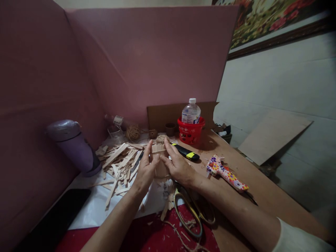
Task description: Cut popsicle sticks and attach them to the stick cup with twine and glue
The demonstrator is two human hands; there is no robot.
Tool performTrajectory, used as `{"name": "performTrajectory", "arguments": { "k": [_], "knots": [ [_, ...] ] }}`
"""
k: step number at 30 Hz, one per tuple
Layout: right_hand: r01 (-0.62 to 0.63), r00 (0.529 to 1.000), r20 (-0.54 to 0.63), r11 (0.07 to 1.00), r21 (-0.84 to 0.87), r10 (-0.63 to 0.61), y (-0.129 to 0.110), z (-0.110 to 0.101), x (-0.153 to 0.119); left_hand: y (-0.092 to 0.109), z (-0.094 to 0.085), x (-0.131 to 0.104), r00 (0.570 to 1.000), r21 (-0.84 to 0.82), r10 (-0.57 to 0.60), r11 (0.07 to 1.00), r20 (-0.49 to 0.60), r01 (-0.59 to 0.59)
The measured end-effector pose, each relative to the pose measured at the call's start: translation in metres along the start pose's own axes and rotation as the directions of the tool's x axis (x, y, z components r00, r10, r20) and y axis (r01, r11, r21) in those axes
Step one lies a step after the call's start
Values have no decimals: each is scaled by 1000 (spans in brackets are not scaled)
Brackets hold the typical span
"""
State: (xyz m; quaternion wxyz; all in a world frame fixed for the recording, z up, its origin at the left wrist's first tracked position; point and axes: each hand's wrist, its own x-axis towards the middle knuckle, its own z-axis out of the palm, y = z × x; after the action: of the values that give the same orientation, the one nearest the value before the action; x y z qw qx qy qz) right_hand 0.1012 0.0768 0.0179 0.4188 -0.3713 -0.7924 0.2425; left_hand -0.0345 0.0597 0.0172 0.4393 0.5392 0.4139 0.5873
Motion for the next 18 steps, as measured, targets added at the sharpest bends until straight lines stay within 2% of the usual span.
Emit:
{"name": "performTrajectory", "arguments": {
  "k": [7,18],
  "knots": [
    [19,1000,-3,1000,-4,-19,2,-2,-1,-8,-4,1,997,-157,6,988,76,6],
    [5,1000,-5,1000,-9,-5,0,-3,-1,-5,-4,1,999,-68,7,998,48,-3]
  ]
}}
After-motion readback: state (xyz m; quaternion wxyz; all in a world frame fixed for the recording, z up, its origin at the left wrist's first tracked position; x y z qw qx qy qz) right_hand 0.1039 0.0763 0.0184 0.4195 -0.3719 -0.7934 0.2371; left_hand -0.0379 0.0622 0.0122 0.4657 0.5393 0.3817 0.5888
